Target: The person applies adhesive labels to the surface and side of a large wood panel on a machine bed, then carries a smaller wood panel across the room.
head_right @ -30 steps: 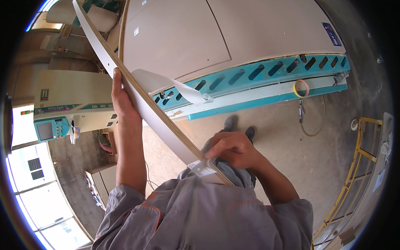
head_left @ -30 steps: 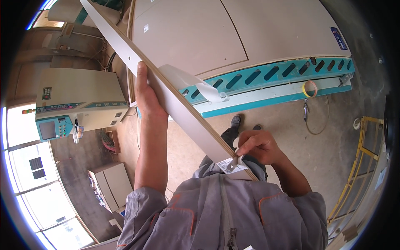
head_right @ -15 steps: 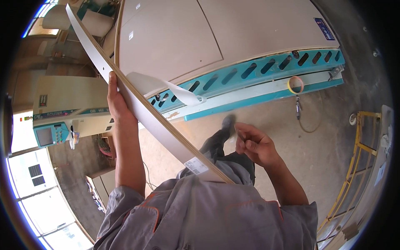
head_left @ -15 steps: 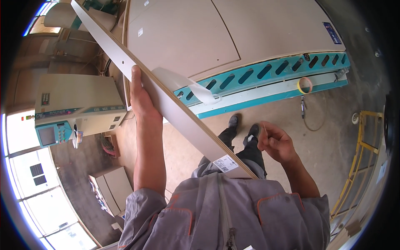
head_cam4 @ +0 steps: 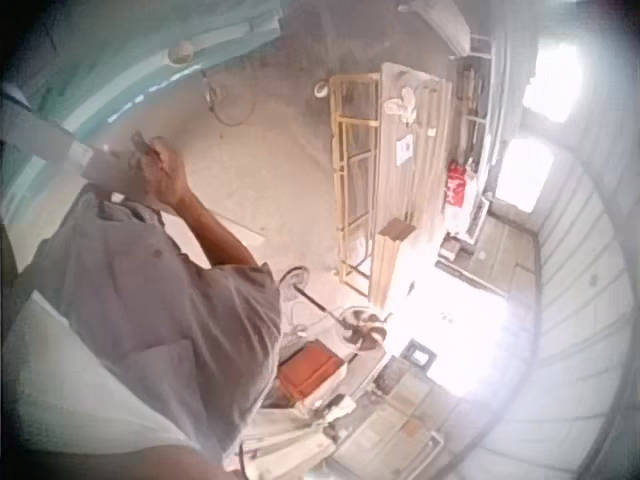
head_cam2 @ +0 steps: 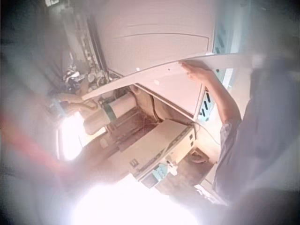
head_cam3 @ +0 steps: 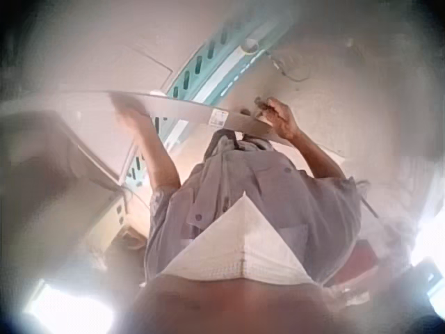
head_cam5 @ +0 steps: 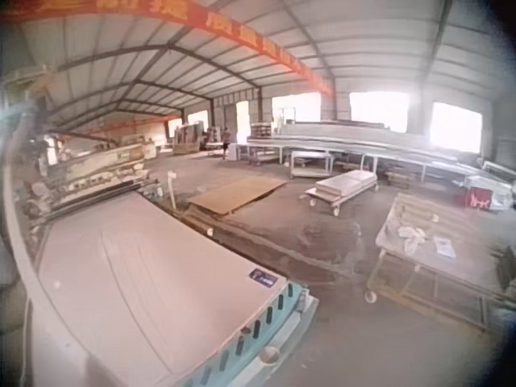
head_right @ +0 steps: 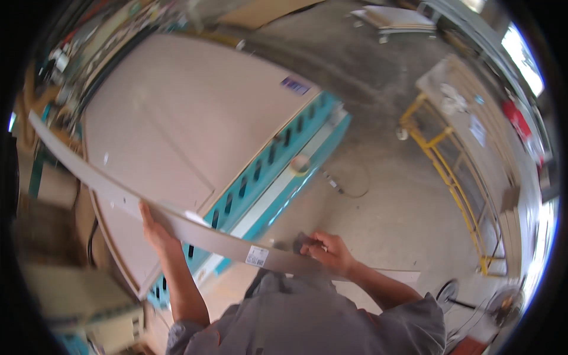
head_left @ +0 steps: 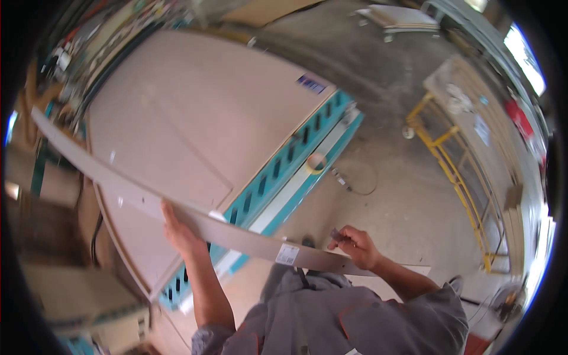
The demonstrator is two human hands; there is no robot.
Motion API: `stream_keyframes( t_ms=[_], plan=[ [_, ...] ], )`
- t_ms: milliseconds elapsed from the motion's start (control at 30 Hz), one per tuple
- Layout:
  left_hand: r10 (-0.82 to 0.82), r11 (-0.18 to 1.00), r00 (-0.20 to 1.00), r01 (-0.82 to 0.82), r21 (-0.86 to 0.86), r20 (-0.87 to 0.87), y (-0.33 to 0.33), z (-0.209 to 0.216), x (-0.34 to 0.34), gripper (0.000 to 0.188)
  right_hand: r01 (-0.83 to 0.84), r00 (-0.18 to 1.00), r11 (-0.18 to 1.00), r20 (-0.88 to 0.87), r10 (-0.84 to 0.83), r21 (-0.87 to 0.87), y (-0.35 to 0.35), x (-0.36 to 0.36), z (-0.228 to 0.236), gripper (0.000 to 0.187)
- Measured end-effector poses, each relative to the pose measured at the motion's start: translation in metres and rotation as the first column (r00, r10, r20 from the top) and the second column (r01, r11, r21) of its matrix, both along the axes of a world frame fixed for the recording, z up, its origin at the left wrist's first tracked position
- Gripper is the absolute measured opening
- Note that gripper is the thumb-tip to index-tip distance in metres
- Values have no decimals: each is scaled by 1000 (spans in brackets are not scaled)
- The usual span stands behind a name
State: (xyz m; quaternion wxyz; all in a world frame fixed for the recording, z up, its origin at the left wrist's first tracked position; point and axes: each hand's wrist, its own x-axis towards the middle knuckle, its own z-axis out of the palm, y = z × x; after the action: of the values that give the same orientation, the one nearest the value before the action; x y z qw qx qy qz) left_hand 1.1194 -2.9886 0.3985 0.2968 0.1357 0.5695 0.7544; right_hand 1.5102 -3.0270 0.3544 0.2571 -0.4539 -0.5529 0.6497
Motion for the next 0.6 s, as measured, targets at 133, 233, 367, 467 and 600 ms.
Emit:
stream_keyframes(
  t_ms=[133,233,367,467,600],
  plan=[
    [-15,997,1000,14,-81,-14,50,15,56,60,318,941,922,-193,-278,219,-15,40,-1,12],
    [-98,993,995,97,-61,-26,80,15,98,59,544,817,824,-327,-475,159,-22,60,0,15],
    [-185,982,981,186,10,-59,115,41,185,50,685,662,728,-441,-606,29,-25,105,-23,13],
    [-283,958,952,287,20,-116,143,52,253,47,733,666,673,-306,-681,97,-16,149,-39,3],
    [-376,902,899,411,135,-224,181,56,360,45,671,655,524,-89,-750,525,24,218,-33,6]
  ],
)
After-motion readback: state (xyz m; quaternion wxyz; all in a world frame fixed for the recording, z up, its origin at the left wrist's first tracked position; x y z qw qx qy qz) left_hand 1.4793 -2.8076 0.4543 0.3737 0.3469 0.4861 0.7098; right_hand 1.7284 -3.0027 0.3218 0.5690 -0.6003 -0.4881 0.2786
